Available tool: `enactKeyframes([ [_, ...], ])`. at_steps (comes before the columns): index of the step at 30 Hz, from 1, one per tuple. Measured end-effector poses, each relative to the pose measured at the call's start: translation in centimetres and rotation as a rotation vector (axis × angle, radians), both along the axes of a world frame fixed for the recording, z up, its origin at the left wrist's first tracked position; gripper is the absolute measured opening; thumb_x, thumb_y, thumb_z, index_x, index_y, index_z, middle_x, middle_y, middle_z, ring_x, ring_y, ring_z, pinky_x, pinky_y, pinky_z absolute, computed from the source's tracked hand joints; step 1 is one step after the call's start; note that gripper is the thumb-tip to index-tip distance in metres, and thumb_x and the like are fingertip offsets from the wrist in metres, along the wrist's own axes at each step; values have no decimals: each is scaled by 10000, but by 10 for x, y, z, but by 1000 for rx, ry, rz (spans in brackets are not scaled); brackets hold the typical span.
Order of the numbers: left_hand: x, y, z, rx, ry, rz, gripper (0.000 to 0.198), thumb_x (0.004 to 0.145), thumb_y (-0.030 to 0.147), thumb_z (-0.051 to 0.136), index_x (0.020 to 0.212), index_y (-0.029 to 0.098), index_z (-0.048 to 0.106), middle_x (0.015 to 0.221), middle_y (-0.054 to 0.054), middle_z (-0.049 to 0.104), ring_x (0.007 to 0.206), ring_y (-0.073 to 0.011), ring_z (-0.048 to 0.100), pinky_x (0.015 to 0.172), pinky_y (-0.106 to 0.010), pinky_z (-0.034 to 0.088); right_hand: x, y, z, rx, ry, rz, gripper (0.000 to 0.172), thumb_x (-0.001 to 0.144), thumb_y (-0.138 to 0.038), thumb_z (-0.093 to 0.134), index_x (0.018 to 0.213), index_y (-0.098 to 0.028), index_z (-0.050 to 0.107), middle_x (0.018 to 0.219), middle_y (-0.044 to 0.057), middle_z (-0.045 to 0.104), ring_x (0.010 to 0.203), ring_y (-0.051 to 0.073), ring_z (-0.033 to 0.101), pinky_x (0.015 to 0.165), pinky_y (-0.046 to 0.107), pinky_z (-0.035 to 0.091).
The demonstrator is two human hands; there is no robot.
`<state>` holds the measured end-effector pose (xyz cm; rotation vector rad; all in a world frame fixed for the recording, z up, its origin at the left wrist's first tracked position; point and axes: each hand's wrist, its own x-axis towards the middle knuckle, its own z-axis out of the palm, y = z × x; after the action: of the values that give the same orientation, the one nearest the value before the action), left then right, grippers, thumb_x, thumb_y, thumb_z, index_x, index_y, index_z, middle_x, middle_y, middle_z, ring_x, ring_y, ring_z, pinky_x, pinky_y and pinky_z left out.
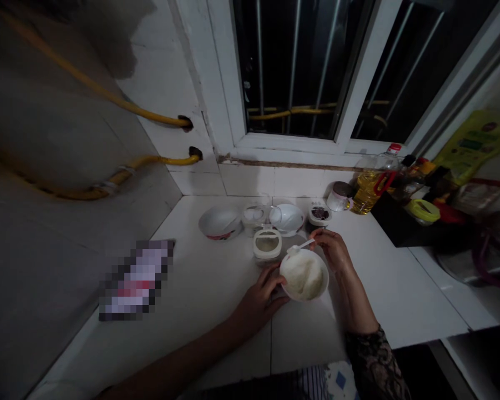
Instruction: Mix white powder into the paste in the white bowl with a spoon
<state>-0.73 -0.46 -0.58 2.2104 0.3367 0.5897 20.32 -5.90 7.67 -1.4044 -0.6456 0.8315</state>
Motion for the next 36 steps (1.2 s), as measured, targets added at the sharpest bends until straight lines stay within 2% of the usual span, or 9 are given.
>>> enactKeyframes([
  [3,0,0,2,2,-2,3,234,835,179,611,1031,234,496,1347,-90,388,1082,-226,554,857,-355,522,-9,3,-2,74,-70,-62,92,628,-254,620,684,-186,646,525,-9,619,562,154,553,646,282,413],
  [7,1,0,2,-3,8,10,243,822,175,622,1026,231,503,1341,-93,397,1058,-226,570,864,-367,521,-28,4,-6,169,-467,-123,131,813,-321,555,829,-211,625,672,4,659,687,175,580,724,307,425],
  [11,1,-1,2,0,-1,9,233,831,187,611,1033,227,502,1347,-96,389,1055,-226,579,874,-377,518,-44,5,-6,251,-1092,106,164,872,-190,463,870,-219,624,840,46,688,824,203,586,832,375,403],
  [14,1,-1,2,1,-3,1,233,833,191,616,1033,219,499,1339,-105,390,1085,-237,565,887,-383,512,-45,2,-4,309,-1307,230,229,863,-106,435,941,-217,620,870,44,695,830,200,582,916,423,358],
  [18,0,0,3,0,9,11,246,827,184,623,1032,233,496,1345,-94,387,1092,-238,561,887,-386,515,-28,-12,3,254,-1092,-17,158,879,-192,461,876,-230,614,742,31,645,863,218,568,880,392,396],
  [20,0,0,2,-5,14,11,257,819,162,628,1026,236,495,1349,-90,384,1097,-238,558,888,-386,516,-17,-20,7,162,-995,-54,173,873,-234,464,774,-229,606,707,35,620,819,220,560,802,363,423],
  [24,0,0,2,-20,13,6,278,805,144,641,1023,234,494,1348,-94,387,1112,-245,549,893,-393,515,-7,-23,9,-55,-1036,138,165,813,-179,479,774,-222,634,694,36,627,789,221,546,775,360,411],
  [29,0,0,1,-18,1,8,261,819,156,622,1032,233,492,1354,-93,375,1143,-243,529,912,-392,505,-21,-14,5,-157,-1043,414,227,771,-111,455,781,-215,656,732,36,662,815,213,536,783,341,390],
  [36,-1,0,2,-27,29,-1,255,826,155,611,1038,223,488,1341,-108,373,1131,-251,534,896,-402,510,-14,-13,3,-202,-663,290,157,703,-174,474,666,-204,624,539,-5,615,669,188,546,654,282,376],
])
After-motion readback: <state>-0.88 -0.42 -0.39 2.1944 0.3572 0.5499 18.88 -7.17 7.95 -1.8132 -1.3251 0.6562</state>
